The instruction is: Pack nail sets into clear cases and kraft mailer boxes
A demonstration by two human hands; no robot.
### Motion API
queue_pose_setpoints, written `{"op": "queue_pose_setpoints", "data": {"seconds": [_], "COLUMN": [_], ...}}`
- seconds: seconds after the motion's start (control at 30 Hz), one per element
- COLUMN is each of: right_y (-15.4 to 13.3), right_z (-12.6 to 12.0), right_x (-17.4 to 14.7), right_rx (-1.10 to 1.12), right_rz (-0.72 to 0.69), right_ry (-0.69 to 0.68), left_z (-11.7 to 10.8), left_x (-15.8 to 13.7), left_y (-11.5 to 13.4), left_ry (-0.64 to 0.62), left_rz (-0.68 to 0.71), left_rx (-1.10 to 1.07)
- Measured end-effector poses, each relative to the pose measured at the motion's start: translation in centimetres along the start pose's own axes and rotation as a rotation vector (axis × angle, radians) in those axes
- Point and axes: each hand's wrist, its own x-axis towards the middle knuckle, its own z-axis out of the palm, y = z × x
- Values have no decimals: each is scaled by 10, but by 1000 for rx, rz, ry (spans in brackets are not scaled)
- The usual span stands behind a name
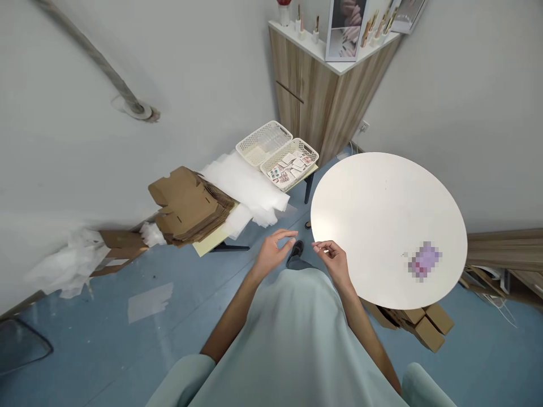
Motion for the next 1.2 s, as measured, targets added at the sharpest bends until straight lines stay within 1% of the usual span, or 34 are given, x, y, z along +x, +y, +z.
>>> {"op": "queue_pose_setpoints", "data": {"seconds": [0.1,0.2,0.33,0.47,0.53,0.67,0.73,0.8,0.87,0.93,1.07,1.2], "right_y": [-14,-25,-37,-48,-54,-66,-70,-72,-73,-71,-67,-62], "right_z": [18,31,43,55,62,83,95,108,119,129,142,146], "right_x": [32,56,76,89,95,106,111,113,114,112,103,97], "right_rx": [25,38,16,-6,-10,-15,-8,3,12,20,45,64], "right_rz": [-5,11,31,53,57,64,77,93,112,132,160,162], "right_ry": [9,34,95,170,216,298,335,374,412,453,557,624], "left_z": [-29,-52,-74,-93,-99,-105,-106,-105,-102,-100,-97,-97], "left_x": [40,77,123,183,220,295,326,349,365,374,382,384], "left_y": [-8,-22,-48,-77,-90,-113,-125,-135,-145,-152,-161,-163], "left_ry": [3,24,30,0,-38,-164,-256,-352,-417,-453,-493,-498], "left_rz": [18,12,-8,-91,-130,-144,-165,-183,-181,-165,-147,-131], "left_rx": [48,80,173,392,517,745,863,956,1006,1027,1074,1097]}}
